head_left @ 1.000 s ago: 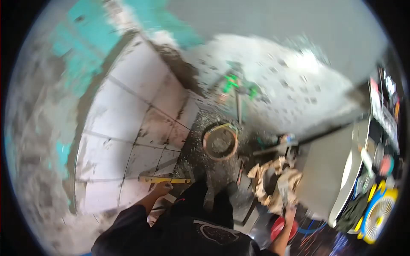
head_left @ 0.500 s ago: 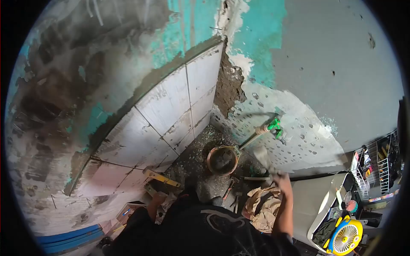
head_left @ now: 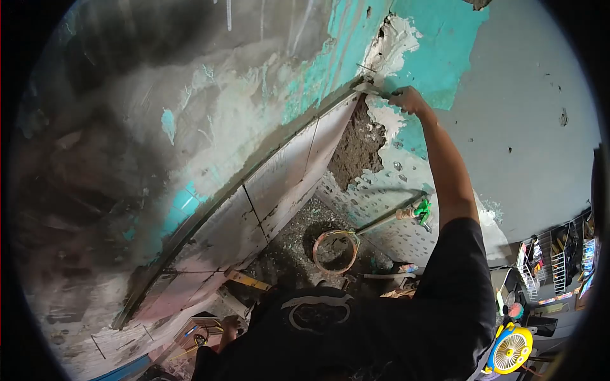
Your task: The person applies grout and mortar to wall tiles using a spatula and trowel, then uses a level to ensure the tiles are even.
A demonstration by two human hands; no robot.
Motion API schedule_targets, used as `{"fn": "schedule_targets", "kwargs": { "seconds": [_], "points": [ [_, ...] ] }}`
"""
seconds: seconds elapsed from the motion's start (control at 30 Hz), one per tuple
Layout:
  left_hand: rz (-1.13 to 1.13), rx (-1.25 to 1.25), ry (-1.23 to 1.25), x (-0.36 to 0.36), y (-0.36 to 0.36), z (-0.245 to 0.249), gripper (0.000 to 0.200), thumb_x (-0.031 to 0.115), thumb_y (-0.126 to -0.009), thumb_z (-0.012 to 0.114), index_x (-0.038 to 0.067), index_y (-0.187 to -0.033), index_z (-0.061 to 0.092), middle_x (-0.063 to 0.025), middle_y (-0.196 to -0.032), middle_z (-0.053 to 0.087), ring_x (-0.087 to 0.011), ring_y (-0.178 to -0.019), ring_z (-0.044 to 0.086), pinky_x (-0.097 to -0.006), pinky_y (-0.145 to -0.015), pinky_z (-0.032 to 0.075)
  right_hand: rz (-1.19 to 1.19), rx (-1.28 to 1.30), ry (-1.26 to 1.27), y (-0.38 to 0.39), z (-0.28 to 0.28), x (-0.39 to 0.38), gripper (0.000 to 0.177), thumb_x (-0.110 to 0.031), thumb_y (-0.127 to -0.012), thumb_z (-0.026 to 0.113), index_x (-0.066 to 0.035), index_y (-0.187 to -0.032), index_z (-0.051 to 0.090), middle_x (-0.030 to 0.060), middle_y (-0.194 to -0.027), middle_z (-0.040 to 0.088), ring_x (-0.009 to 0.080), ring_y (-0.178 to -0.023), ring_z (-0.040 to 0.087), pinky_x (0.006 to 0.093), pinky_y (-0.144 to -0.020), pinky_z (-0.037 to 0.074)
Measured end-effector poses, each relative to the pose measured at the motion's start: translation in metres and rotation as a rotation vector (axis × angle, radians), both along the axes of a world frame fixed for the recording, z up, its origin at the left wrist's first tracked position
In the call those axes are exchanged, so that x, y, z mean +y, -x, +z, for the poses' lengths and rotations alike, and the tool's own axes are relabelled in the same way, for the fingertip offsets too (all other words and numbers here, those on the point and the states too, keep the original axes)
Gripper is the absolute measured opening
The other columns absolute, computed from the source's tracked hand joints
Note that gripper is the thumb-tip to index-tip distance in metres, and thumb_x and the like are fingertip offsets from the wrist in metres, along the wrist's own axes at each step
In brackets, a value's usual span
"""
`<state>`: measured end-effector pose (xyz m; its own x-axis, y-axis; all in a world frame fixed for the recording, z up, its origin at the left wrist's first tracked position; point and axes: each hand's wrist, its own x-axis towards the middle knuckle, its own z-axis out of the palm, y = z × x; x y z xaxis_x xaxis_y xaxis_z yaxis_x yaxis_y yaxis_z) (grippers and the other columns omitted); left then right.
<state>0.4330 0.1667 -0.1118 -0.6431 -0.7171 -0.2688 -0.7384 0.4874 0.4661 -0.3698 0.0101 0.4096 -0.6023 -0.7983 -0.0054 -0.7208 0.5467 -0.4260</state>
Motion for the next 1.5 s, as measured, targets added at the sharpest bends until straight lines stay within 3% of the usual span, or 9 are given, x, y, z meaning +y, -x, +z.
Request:
{"fn": "schedule_targets", "kwargs": {
  "seconds": [0.07,0.17,0.33,0.5,0.67,0.83,1.07,1.23,1.5],
  "points": [
    [0.051,0.134,0.046,0.012,0.001,-0.004,0.018,0.016,-0.07,0.059,0.005,-0.084,0.061,-0.0135,-0.072,0.059,-0.0264,-0.06,0.058,-0.0376,-0.053,0.047,0.029,0.09,-0.116,0.015,0.008,-0.022,0.03,-0.028,-0.064,0.065,-0.004,-0.081,0.065,0.0044,-0.057,0.053,0.0139,-0.043,0.051,0.0283,-0.037,0.04],
    [0.075,0.283,0.132,0.026,0.0,-0.006,0.019,0.015,-0.067,0.062,0.003,-0.082,0.06,-0.0125,-0.069,0.058,-0.0269,-0.056,0.056,-0.0373,-0.05,0.046,0.11,0.198,-0.155,0.017,0.022,-0.037,0.023,-0.027,-0.063,0.064,-0.005,-0.07,0.065,0.0031,-0.052,0.052,0.0138,-0.041,0.05,0.0294,-0.036,0.041],
    [0.009,0.362,0.222,0.029,-0.001,-0.035,0.025,0.014,-0.058,0.064,0.002,-0.079,0.06,-0.0131,-0.065,0.057,-0.0308,-0.055,0.055,-0.0392,-0.05,0.045,0.19,0.156,-0.199,0.009,0.044,-0.049,0.025,-0.027,-0.06,0.065,-0.003,-0.069,0.065,0.0036,-0.053,0.054,0.0133,-0.04,0.047,0.0275,-0.036,0.037],
    [0.207,0.362,0.0,0.012,0.023,-0.009,0.014,0.018,-0.072,0.058,0.004,-0.075,0.059,-0.0078,-0.06,0.055,-0.0216,-0.048,0.052,-0.0337,-0.045,0.042,0.322,0.175,-0.322,0.0,0.05,-0.057,0.026,-0.026,-0.06,0.064,-0.002,-0.07,0.066,0.0048,-0.056,0.056,0.0131,-0.042,0.048,0.0276,-0.038,0.039],
    [0.462,0.387,-0.281,0.002,0.052,0.049,0.022,0.021,-0.083,0.051,0.005,-0.07,0.058,-0.0041,-0.057,0.052,-0.013,-0.042,0.047,-0.0272,-0.038,0.036,0.336,0.182,-0.295,-0.025,0.05,-0.055,0.026,-0.026,-0.06,0.065,-0.001,-0.067,0.065,0.0055,-0.056,0.057,0.0142,-0.043,0.05,0.028,-0.038,0.04],
    [0.544,0.424,-0.33,0.007,0.053,0.04,0.018,0.02,-0.082,0.052,0.006,-0.074,0.059,-0.0041,-0.059,0.053,-0.0123,-0.043,0.047,-0.0265,-0.038,0.035,0.418,0.29,-0.389,-0.05,0.059,-0.062,0.025,-0.025,-0.059,0.065,0.0,-0.066,0.065,0.0065,-0.057,0.059,0.0152,-0.045,0.052,0.0289,-0.041,0.043],
    [1.127,0.408,-0.823,0.016,0.051,0.041,0.015,0.019,-0.081,0.055,0.006,-0.08,0.062,-0.0035,-0.063,0.054,-0.0113,-0.045,0.048,-0.026,-0.038,0.035,0.434,0.347,-0.451,-0.106,0.076,-0.068,0.02,-0.018,-0.061,0.065,0.001,-0.064,0.064,0.0071,-0.056,0.059,0.0164,-0.045,0.053,0.0296,-0.043,0.043],
    [1.195,0.342,-0.878,0.027,0.037,0.022,0.015,0.02,-0.081,0.055,0.006,-0.082,0.061,-0.0037,-0.063,0.054,-0.0118,-0.045,0.048,-0.026,-0.038,0.034,0.551,0.494,-0.403,-0.134,0.079,-0.074,0.02,-0.017,-0.06,0.063,0.003,-0.061,0.061,0.0093,-0.053,0.057,0.0196,-0.046,0.054,0.0327,-0.046,0.044],
    [1.223,0.3,-0.915,0.031,0.027,0.011,0.016,0.021,-0.081,0.054,0.007,-0.085,0.06,-0.0039,-0.064,0.053,-0.0127,-0.045,0.047,-0.026,-0.037,0.033,0.604,0.398,-0.438,-0.171,0.085,-0.083,0.022,-0.018,-0.059,0.065,0.003,-0.055,0.058,0.0123,-0.051,0.054,0.0206,-0.048,0.054,0.0353,-0.049,0.044]
  ]
}}
